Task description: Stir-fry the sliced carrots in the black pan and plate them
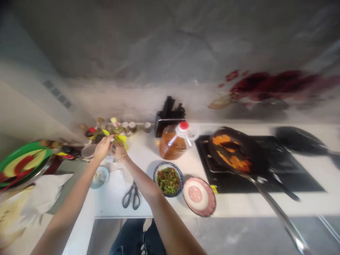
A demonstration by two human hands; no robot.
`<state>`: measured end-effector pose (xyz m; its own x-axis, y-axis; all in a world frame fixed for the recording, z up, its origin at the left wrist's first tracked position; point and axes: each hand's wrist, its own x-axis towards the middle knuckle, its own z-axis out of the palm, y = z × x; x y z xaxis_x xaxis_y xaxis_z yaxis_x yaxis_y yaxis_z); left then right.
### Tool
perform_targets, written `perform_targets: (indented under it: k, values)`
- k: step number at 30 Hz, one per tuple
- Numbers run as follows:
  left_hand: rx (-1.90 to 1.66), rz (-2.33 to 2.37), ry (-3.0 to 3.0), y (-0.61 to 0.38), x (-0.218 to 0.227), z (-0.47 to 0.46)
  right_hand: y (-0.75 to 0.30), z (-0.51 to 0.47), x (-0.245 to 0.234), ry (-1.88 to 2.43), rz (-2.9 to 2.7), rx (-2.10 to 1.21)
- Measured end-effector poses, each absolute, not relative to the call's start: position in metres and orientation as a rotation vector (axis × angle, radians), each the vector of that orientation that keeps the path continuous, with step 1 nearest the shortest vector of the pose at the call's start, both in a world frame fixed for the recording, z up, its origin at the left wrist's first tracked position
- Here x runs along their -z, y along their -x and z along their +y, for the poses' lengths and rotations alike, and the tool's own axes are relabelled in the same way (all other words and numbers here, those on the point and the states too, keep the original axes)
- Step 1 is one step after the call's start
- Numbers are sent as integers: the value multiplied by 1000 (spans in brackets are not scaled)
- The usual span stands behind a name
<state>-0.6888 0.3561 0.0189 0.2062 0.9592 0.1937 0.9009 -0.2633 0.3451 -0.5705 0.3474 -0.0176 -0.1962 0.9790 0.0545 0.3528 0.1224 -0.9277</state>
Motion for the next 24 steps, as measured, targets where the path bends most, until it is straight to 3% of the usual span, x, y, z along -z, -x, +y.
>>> perform_targets:
  k: [4,10,14,20,24]
  values:
    - [-900,1731,-2317,674,-10,339,429,240,-28,1291,-1636,-902]
    - [-1414,1772,-1805,558,-3,247,111,75,-98,2321,-1165,129]
    - [-978,1217,-1592,409,-7,143,-15,72,-84,2802,-1096,46]
    - [-396,866,-1254,203,13,34,-94,100,-39,2724,-1673,-191]
    - [-334,989,-992,113,24,-2,-152,89,-88,2701,-2065,-105]
